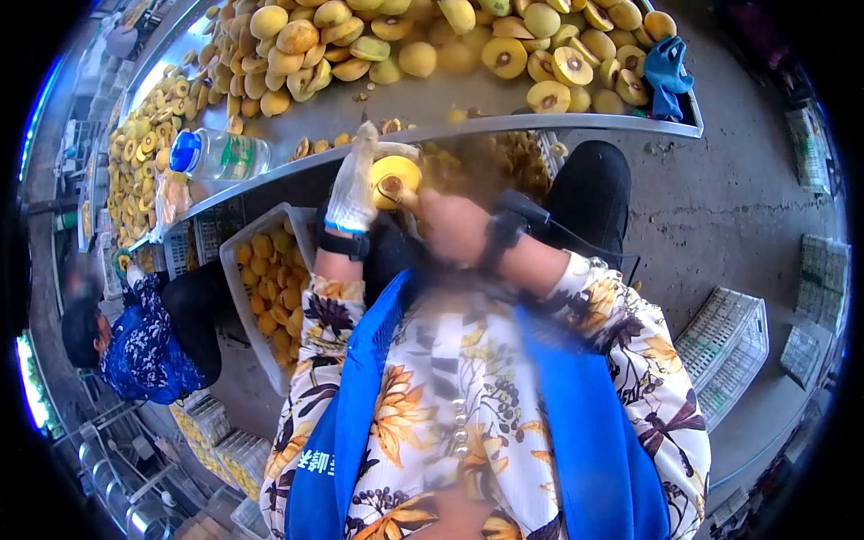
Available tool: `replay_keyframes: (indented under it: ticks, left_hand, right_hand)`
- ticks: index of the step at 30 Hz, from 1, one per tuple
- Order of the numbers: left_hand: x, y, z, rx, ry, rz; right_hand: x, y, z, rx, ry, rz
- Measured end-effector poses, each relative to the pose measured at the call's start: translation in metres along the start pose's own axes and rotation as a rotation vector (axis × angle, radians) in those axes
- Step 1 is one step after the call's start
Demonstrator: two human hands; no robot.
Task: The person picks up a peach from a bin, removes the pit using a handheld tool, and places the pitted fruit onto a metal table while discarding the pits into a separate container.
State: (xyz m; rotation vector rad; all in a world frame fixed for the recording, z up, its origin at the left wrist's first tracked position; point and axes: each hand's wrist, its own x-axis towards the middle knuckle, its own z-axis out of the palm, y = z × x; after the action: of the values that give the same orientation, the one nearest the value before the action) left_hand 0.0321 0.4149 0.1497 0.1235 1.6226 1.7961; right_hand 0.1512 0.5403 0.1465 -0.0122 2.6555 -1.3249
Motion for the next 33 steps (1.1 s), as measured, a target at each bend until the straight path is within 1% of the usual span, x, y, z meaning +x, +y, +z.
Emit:
replay_keyframes:
  ticks: [1,2,3,7,8,10,13,16,17,20,23,25,26,28,29,32,33]
  left_hand:
    - [-0.001,0.007,0.001,0.041,-0.053,-0.009]
    - [-0.001,0.011,0.001,0.083,-0.105,-0.016]
    - [0.005,0.008,-0.008,0.053,-0.112,-0.082]
    - [-0.021,0.002,0.016,-0.253,0.113,0.242]
    - [-0.024,-0.004,0.027,-0.170,0.306,0.304]
    - [-0.024,-0.010,0.032,-0.411,0.323,0.267]
    - [-0.008,-0.023,0.019,-0.750,0.231,-0.012]
    - [-0.011,-0.019,0.017,-0.823,0.086,-0.142]
    - [-0.011,-0.019,0.016,-0.817,0.063,-0.159]
    - [-0.010,-0.026,0.021,-0.583,0.221,0.023]
    - [-0.006,-0.035,0.009,-0.506,0.156,0.022]
    - [-0.012,-0.024,0.021,-0.479,0.202,0.007]
    - [-0.014,-0.020,0.025,-0.464,0.225,-0.003]
    - [-0.011,-0.025,0.025,-0.310,0.326,0.100]
    - [-0.011,-0.027,0.025,-0.232,0.376,0.149]
    - [-0.012,-0.025,0.023,-0.178,0.378,0.174]
    - [-0.012,-0.022,0.022,-0.205,0.359,0.113]
  right_hand:
    - [0.001,0.001,0.001,0.002,-0.042,0.014]
    - [0.000,-0.001,0.003,0.031,-0.016,0.026]
    - [0.001,-0.002,0.004,0.059,0.011,0.036]
    - [0.002,-0.014,-0.001,0.153,0.084,0.094]
    - [0.003,-0.015,0.002,0.195,0.067,0.122]
    - [0.001,-0.015,0.009,0.273,0.022,0.179]
    - [0.000,-0.017,0.014,0.386,-0.025,0.225]
    - [-0.005,-0.028,0.007,0.615,-0.129,0.327]
    - [-0.005,-0.029,0.006,0.651,-0.145,0.355]
    - [-0.006,-0.025,0.007,0.786,-0.218,0.412]
    - [-0.006,-0.016,0.009,0.933,-0.304,0.423]
    - [-0.006,-0.016,0.008,0.977,-0.327,0.440]
    - [-0.006,-0.016,0.007,0.945,-0.325,0.411]
    - [-0.007,-0.015,0.007,0.883,-0.317,0.354]
    - [-0.007,-0.014,0.007,0.904,-0.332,0.368]
    - [-0.005,-0.013,0.006,0.959,-0.371,0.395]
    - [-0.004,-0.013,0.006,0.975,-0.377,0.396]
